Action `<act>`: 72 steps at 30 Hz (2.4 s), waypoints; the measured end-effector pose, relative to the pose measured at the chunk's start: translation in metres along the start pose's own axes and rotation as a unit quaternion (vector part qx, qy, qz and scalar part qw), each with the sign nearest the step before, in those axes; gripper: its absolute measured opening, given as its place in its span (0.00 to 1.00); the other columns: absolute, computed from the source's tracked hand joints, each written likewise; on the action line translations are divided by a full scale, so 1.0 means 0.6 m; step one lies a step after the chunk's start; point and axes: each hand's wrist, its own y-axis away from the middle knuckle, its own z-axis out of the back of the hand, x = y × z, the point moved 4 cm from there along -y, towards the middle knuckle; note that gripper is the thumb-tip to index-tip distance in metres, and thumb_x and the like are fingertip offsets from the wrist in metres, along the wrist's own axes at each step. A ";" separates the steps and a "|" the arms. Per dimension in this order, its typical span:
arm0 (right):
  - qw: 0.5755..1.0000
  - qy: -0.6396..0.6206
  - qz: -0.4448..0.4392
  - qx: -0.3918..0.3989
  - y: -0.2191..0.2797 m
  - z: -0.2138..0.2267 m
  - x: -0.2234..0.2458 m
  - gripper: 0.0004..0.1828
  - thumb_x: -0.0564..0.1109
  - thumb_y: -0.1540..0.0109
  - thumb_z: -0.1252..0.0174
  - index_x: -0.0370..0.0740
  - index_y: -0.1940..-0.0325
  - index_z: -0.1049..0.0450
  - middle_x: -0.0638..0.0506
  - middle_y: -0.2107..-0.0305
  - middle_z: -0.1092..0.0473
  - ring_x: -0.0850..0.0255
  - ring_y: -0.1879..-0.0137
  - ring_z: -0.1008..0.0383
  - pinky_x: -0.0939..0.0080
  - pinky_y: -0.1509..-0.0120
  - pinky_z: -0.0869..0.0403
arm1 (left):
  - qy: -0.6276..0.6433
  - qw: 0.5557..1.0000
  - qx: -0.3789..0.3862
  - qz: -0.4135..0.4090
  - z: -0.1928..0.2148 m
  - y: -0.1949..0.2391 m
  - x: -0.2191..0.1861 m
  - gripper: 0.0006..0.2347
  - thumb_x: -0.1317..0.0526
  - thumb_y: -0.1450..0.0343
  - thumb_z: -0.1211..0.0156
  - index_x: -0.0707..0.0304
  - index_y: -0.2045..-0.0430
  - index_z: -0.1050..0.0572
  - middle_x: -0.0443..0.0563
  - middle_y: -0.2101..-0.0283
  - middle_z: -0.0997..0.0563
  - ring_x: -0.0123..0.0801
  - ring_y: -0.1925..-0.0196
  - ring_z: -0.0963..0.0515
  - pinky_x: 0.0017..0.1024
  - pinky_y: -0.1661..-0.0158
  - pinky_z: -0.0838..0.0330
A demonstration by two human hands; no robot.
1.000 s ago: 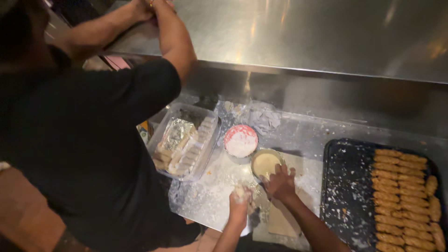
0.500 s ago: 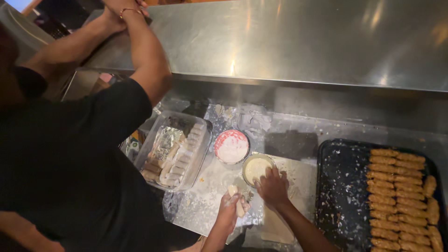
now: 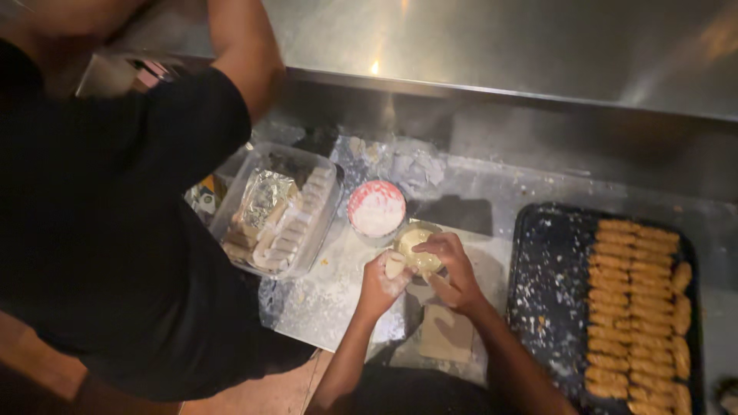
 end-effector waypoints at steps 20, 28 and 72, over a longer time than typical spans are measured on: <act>0.979 0.179 0.027 0.098 -0.030 -0.005 0.165 0.19 0.48 0.49 0.34 0.41 0.56 0.24 0.43 0.50 0.33 0.37 0.38 0.36 0.41 0.38 0.33 | -0.002 0.998 0.048 -0.041 -0.003 0.051 -0.106 0.10 0.65 0.37 0.34 0.68 0.64 0.22 0.58 0.71 0.16 0.30 0.69 0.16 0.31 0.65 0.23; 0.983 0.136 0.042 0.117 -0.024 0.002 0.136 0.14 0.45 0.47 0.35 0.42 0.58 0.20 0.46 0.53 0.32 0.44 0.41 0.34 0.45 0.40 0.32 | 0.065 0.987 0.140 -0.039 -0.014 0.058 -0.075 0.14 0.67 0.38 0.34 0.68 0.59 0.23 0.50 0.62 0.16 0.27 0.61 0.20 0.27 0.57 0.24; 0.968 0.246 0.035 -0.025 0.052 -0.015 0.148 0.27 0.45 0.47 0.36 0.43 0.42 0.22 0.43 0.55 0.32 0.43 0.45 0.35 0.45 0.37 0.35 | 0.106 0.993 0.051 -0.001 -0.054 0.051 -0.038 0.06 0.70 0.37 0.39 0.63 0.70 0.26 0.43 0.71 0.23 0.21 0.67 0.25 0.24 0.65 0.28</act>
